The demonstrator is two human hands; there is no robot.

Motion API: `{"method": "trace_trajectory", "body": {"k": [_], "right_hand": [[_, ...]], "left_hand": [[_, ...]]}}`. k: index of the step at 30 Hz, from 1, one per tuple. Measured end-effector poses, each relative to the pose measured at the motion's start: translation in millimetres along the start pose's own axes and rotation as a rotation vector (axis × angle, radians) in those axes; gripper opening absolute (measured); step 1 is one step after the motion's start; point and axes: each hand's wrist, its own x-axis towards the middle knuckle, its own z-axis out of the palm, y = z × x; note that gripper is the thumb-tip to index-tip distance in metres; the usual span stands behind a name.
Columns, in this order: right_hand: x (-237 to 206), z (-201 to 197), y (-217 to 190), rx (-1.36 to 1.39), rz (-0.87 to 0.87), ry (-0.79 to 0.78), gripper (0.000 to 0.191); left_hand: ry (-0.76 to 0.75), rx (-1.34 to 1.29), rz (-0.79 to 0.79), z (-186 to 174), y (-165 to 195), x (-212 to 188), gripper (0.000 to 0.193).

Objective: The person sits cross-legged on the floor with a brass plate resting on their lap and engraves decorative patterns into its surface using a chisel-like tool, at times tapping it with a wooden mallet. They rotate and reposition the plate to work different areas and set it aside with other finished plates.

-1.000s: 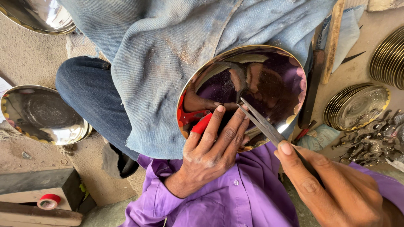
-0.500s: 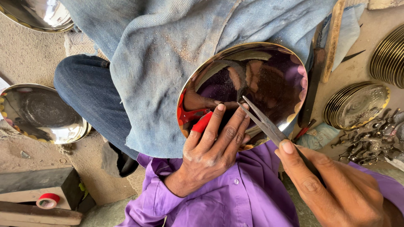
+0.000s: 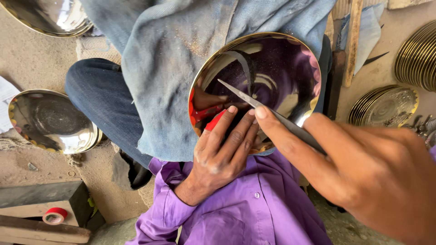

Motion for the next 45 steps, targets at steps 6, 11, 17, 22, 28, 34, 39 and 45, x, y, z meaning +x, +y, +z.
{"method": "trace_trajectory", "body": {"k": [6,11,17,22,28,34,39,45], "right_hand": [[7,-2,-3,-0.286,-0.036,0.051,0.064],[6,6,-8,-0.334,-0.132,0.099,0.051],[8,11,-14,-0.359,-0.16,0.215,0.054],[5,20,-8,-0.393,-0.134,0.14,0.059],[-1,-15,-8,-0.081,-0.281,0.393,0.072],[35,-62,-38,-0.154,-0.32,0.614,0.056],[22,-74,-31,-0.065,-0.339,0.569,0.066],[39,-53,-38,-0.173,-0.286,0.548,0.072]], "left_hand": [[0.06,-0.064,-0.028,-17,-5,-3,0.036],[0.047,-0.169,-0.041,-22,-6,5,0.041],[0.062,-0.407,-0.029,-8,-4,20,0.047],[-0.007,-0.566,-0.108,12,-9,24,0.034],[0.028,-0.533,-0.099,19,-12,21,0.028],[0.079,-0.526,-0.109,11,-7,26,0.036],[0.063,-0.464,-0.038,17,-7,26,0.036],[0.102,-0.532,-0.067,33,-7,22,0.041]]}}
